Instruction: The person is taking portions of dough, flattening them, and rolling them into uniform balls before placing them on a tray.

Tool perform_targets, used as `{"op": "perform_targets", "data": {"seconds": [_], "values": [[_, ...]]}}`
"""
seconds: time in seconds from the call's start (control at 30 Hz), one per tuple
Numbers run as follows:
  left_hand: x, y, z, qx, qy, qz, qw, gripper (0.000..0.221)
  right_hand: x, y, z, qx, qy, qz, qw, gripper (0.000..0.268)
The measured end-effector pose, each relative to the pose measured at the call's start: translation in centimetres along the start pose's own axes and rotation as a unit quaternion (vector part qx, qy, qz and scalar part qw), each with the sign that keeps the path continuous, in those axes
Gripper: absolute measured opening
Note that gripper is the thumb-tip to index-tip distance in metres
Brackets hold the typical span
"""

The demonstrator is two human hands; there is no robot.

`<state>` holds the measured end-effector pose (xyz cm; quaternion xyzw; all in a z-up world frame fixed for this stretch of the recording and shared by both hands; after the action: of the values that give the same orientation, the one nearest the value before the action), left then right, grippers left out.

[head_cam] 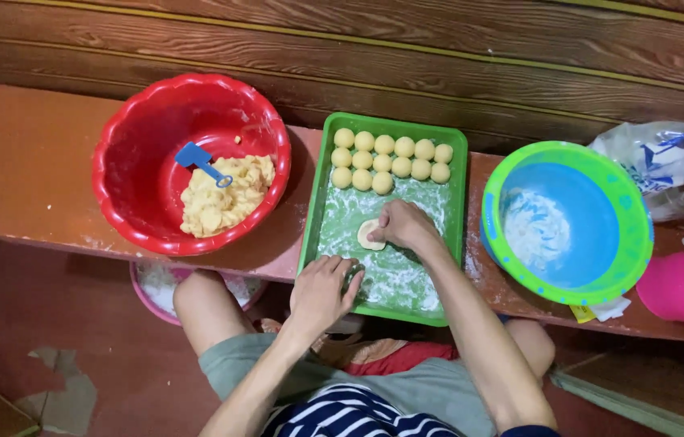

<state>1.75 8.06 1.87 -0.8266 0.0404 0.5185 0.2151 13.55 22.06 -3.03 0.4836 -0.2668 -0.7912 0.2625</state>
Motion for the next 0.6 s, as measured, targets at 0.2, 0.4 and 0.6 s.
{"op": "perform_targets", "data": {"seconds": [0.2, 0.4, 0.6], "values": [[0.7, 0.0, 0.1, -0.001, -0.003, 0.033, 0.999, 0.029, -1.0, 0.3, -0.7, 0.025, 0.025, -0.013, 0.999, 0.045], [3.0, -2.7, -0.3, 0.003, -0.015, 0.114, 0.993, 0.044, -0.1, -2.8, -2.0, 0.085, 0.112, -0.025, 0.990, 0.049], [4.4, -4.4, -2.9, 0.071, -0.014, 0.250, 0.965, 0.084, -0.3, 0.6, -3.0, -0.060, -0.014, -0.038, 0.997, 0.041]]}}
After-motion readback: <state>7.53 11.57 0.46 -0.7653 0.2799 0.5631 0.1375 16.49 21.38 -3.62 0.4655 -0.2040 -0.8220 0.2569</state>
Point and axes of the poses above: each hand's wrist, its own y-axis away from the middle knuckle, its own x-axis out of the palm, z = x × y, the point moved 9 cm from there along -y, towards the middle knuckle, and after that the axes turned 9 degrees about x, right-handed, at the moved point
